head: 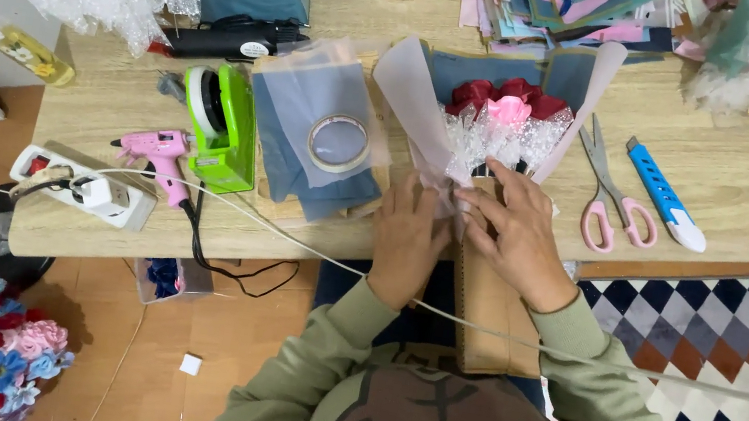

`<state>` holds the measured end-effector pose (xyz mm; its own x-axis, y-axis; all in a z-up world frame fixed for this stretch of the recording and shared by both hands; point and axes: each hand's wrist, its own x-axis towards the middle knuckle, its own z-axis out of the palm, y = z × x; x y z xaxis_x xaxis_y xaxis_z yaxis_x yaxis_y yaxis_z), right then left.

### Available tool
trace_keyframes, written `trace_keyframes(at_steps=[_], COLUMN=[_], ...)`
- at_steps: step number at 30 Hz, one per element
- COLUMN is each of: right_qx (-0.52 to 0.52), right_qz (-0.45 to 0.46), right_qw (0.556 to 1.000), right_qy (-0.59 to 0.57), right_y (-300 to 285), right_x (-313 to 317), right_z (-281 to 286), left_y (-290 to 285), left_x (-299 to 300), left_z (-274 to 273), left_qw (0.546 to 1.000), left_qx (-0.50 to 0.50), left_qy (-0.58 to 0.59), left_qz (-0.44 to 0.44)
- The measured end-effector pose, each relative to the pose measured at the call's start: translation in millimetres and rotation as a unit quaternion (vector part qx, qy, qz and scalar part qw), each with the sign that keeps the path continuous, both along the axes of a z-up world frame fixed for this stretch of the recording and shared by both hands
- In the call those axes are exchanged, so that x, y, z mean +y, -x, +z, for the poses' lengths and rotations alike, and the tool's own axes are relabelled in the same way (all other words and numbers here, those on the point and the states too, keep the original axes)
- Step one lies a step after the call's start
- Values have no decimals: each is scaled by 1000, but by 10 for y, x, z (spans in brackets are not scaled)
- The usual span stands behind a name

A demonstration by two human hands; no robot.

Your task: The person wraps a bouquet of artificial flowers in a cardboard box using multiple layers of translucent and blue tissue paper. They use scissors to trim the paper and a utility knife to cut the cardboard, securing the layers with tape.

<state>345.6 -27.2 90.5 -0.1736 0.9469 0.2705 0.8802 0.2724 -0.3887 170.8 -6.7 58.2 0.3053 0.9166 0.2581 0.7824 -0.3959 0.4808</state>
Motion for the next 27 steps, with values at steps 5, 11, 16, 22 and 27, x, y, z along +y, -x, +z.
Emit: trace_keyframes(at_steps=[5, 11, 16, 22, 27], right_qx=[8, -25, -45, -40, -35], right_qz=[-12, -31, -45, -44, -52], right_qw=[1000, 999, 997, 998, 998], right_qy=[-17, -29, -32, -6, -3], right_y=[8, 25, 56, 48, 50], right_x=[-7, -25, -19, -20, -18], right_z=[-28, -93, -76, -53, -62], left_y=[-83, -39, 12, -3, 9], left_x=[90, 246, 363, 425, 355], left_z=[-206, -244, -314, -439, -263], left_qw=[988, 982, 988, 941, 908], left_qx=[53, -1, -138, -338, -418], left_qy=[-141, -186, -73, -25, -13], left_qz=[36, 32, 4, 1, 30])
